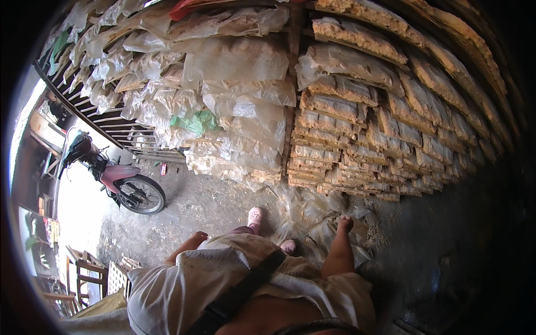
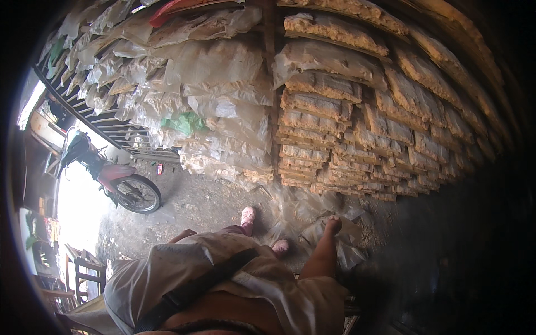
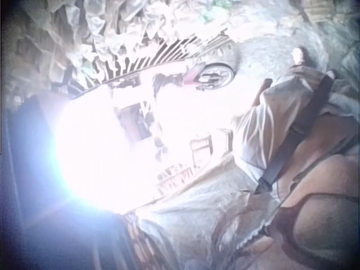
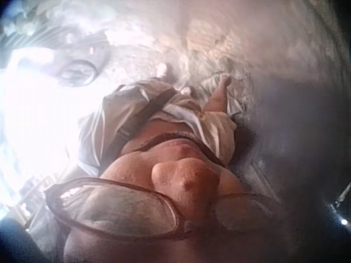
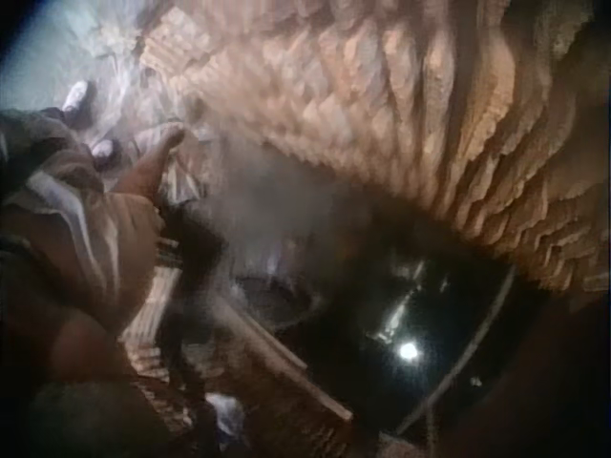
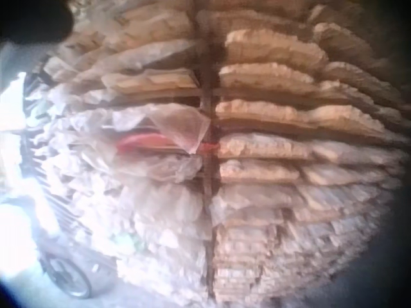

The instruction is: The person repeatedly lifts and adjusts plastic-wrapped flat packages stacked on a wooden rack, occasionally using a red plastic bag to separate layers. The person handles the packages one at a time, shifting them within the stack.

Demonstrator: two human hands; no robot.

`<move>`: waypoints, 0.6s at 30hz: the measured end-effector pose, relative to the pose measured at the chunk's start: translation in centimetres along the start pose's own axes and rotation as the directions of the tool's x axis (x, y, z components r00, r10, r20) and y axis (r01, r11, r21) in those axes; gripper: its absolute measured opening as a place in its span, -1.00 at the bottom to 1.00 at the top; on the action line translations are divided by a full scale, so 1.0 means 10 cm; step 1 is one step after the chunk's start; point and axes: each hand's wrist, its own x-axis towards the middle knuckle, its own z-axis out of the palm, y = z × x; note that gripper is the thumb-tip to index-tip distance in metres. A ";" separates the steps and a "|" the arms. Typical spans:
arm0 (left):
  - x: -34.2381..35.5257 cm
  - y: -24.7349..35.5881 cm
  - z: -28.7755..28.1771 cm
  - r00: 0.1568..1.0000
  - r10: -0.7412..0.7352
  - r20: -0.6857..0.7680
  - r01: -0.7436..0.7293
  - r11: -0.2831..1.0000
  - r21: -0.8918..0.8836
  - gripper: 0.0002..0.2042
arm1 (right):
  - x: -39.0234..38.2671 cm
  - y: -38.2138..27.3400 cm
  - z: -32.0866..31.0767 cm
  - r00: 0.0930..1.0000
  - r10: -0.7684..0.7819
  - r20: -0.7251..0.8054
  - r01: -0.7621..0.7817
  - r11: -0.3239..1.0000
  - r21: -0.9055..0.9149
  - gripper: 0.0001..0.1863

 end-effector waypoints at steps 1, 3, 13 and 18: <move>0.05 0.05 0.01 1.000 0.019 0.006 -0.019 1.000 -0.021 -0.66 | 0.32 0.20 0.22 0.993 0.102 0.055 -0.105 0.994 0.037 -0.73; 0.20 0.22 0.10 0.998 0.057 0.039 -0.055 0.997 -0.053 -0.66 | 1.00 0.56 0.48 0.943 0.299 0.145 -0.312 0.947 0.081 -0.73; 0.25 0.03 -0.14 0.997 -0.016 0.078 0.020 0.999 -0.050 -0.68 | 0.46 -0.65 0.71 0.541 0.482 0.690 -0.841 0.332 0.427 -0.69; 0.46 -0.13 -0.25 0.998 0.012 0.063 -0.009 0.999 -0.037 -0.68 | 0.27 -1.24 0.99 0.552 0.314 0.773 -0.829 0.308 0.467 -0.66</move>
